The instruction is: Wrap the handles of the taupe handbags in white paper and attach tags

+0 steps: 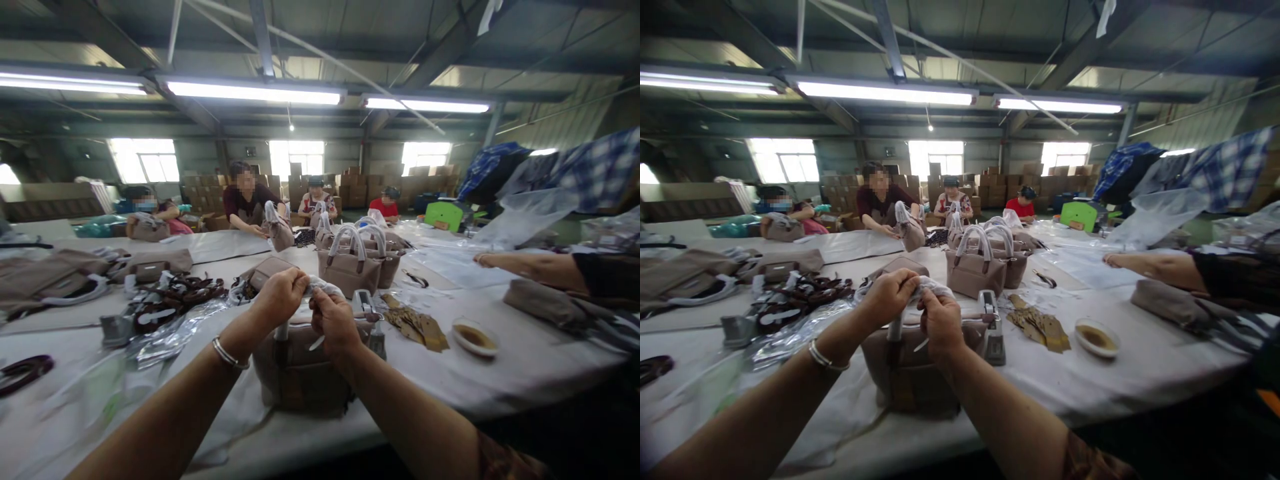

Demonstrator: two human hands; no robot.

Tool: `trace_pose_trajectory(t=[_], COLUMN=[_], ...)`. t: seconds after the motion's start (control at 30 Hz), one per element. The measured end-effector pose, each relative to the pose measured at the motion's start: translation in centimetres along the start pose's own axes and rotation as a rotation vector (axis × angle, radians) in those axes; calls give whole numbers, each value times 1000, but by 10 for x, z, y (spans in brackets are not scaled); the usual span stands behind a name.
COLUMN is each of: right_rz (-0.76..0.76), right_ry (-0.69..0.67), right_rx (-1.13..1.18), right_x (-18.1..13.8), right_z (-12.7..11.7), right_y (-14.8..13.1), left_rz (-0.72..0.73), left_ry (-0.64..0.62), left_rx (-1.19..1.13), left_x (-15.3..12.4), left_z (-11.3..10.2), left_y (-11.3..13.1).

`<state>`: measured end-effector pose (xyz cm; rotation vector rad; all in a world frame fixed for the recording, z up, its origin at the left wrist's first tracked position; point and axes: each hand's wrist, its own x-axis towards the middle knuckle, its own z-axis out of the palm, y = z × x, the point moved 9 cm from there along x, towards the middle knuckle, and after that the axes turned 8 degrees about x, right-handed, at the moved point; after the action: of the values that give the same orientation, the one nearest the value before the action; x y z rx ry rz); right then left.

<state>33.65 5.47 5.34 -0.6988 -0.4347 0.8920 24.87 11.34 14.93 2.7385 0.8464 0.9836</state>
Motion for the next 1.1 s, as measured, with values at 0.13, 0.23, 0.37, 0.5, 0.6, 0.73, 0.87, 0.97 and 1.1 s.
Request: trace_pose_trajectory(t=[0.13, 0.23, 0.37, 0.5, 0.6, 0.73, 0.87, 0.97, 1.1], right_rz=[-37, 10, 31, 117, 176, 161, 90, -70, -380], right_ry=[4, -27, -60, -102, -162, -232, -196, -169, -227], right_rx=[-59, -25, 83, 205, 219, 196, 47, -269, -568], right_x=[1, -1, -4, -9, -12, -13, -20, -38, -63], right_z=[-2, 1, 10, 18, 23, 29, 22, 7, -1], right_y=[-3, 2, 6, 13, 16, 14, 11, -1, -37], left_rz=[97, 147, 135, -29, -243, -346, -398, -409, -339], left_ry=[4, 27, 104, 226, 227, 67, 73, 169, 235], left_rx=[-42, -84, -165, -343, -570, -822, -796, -677, -511], left_x=[-6, -13, -24, -33, -35, -29, -25, -26, -27], left_z=[-1, -4, -6, -3, 7, 18, 12, 5, -1], left_y=[9, 13, 12, -4, -24, -23, -22, -26, -22])
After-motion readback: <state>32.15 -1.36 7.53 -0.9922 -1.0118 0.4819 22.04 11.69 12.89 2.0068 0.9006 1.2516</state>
